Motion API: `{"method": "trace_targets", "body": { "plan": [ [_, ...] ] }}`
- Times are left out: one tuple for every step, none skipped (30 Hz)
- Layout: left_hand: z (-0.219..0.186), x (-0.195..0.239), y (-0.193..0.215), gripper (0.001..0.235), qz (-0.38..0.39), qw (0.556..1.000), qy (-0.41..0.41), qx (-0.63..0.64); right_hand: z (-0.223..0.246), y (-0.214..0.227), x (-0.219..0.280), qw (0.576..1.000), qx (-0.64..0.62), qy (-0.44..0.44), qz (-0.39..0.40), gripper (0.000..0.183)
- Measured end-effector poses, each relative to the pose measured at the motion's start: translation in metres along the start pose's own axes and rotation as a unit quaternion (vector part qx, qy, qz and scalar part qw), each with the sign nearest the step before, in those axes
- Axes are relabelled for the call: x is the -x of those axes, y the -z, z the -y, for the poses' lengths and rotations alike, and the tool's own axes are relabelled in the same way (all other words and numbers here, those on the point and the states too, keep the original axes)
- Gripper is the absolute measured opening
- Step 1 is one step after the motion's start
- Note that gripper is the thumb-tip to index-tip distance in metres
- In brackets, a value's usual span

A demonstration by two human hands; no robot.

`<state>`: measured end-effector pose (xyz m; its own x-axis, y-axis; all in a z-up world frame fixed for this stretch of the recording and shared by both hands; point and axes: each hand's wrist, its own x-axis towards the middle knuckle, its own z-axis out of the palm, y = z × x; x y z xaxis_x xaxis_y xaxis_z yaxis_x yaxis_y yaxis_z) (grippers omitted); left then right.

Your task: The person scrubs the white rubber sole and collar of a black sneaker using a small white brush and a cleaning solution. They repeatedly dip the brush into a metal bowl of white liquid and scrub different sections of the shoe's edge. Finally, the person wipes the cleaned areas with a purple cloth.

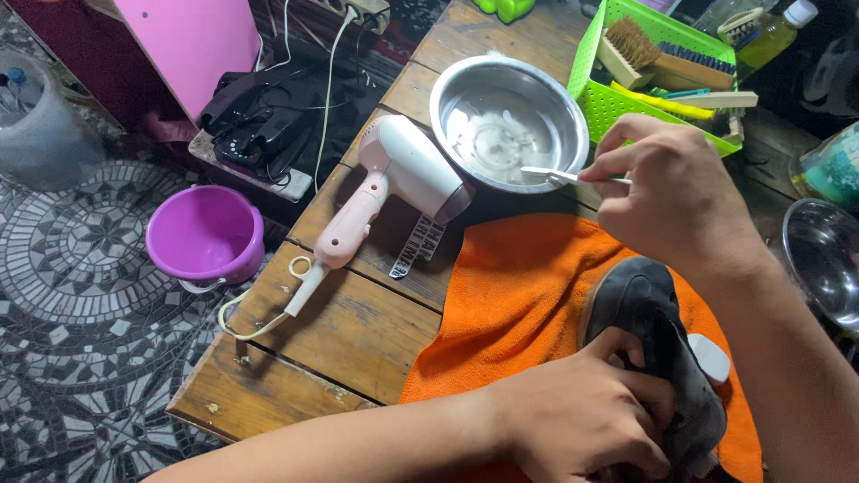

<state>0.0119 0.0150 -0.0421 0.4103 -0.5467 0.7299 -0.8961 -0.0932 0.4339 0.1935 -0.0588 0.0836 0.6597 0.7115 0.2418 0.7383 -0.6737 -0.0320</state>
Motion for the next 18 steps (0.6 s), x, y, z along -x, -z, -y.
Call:
{"method": "trace_targets", "body": {
  "plan": [
    [0.001,0.000,0.000,0.019,-0.003,1.000,-0.002,0.002,0.003,-0.002,-0.002,1.000,-0.003,0.003,0.014,0.039],
    [0.000,0.000,0.001,0.019,-0.002,1.000,-0.002,0.003,0.003,-0.005,-0.003,1.000,-0.004,0.002,0.014,0.039],
    [0.000,0.000,0.002,0.019,0.002,1.000,-0.003,0.004,0.003,-0.008,-0.004,1.000,-0.003,0.005,0.014,0.036],
    [0.000,0.000,0.004,0.018,0.006,1.000,-0.005,0.004,0.004,-0.011,-0.006,1.000,-0.002,0.009,0.013,0.033],
    [0.001,0.000,0.005,0.018,0.007,1.000,-0.005,0.003,0.006,-0.008,-0.006,1.000,-0.002,0.009,0.012,0.033],
    [0.000,0.000,0.006,0.021,0.009,1.000,-0.002,0.009,0.009,-0.006,-0.006,1.000,0.005,-0.013,0.024,0.035],
    [0.000,0.001,0.007,0.024,0.012,1.000,0.001,0.016,0.011,-0.004,-0.005,0.999,0.012,-0.036,0.037,0.037],
    [-0.001,0.000,0.011,0.024,0.013,1.000,0.001,0.016,0.009,-0.004,-0.003,0.999,0.011,-0.037,0.036,0.037],
    [-0.002,-0.001,0.014,0.019,0.008,1.000,-0.005,0.027,0.006,-0.003,-0.001,1.000,0.016,-0.016,0.018,0.034],
    [-0.005,-0.002,0.016,0.015,0.001,0.999,-0.010,0.041,0.002,-0.003,0.003,1.000,0.020,0.003,0.002,0.030],
    [-0.006,-0.003,0.024,0.015,0.002,0.999,-0.009,0.044,-0.002,-0.002,0.005,1.000,0.019,0.001,0.005,0.030],
    [-0.009,-0.004,0.029,0.014,-0.006,0.999,-0.012,0.040,-0.007,-0.001,0.013,0.999,0.011,0.030,-0.029,0.032],
    [-0.011,-0.005,0.031,0.014,-0.014,0.999,-0.015,0.036,-0.014,-0.001,0.022,0.996,0.003,0.060,-0.063,0.034],
    [-0.012,-0.008,0.038,0.014,-0.008,0.998,-0.014,0.059,-0.022,0.000,0.027,0.998,0.001,0.039,-0.052,0.034],
    [-0.011,-0.012,0.043,0.010,-0.005,0.998,-0.031,0.055,-0.032,-0.001,0.033,0.993,0.004,0.075,-0.086,0.035],
    [-0.014,-0.014,0.040,0.009,-0.003,0.997,-0.045,0.064,-0.042,-0.005,0.051,0.988,0.005,0.104,-0.110,0.038],
    [-0.018,-0.014,0.038,0.009,0.003,0.994,-0.040,0.098,-0.054,-0.005,0.080,0.993,0.000,0.075,-0.091,0.038],
    [-0.017,-0.016,0.041,0.010,0.012,0.994,-0.047,0.097,-0.059,-0.011,0.104,0.996,0.012,0.048,-0.075,0.031]
  ]
}}
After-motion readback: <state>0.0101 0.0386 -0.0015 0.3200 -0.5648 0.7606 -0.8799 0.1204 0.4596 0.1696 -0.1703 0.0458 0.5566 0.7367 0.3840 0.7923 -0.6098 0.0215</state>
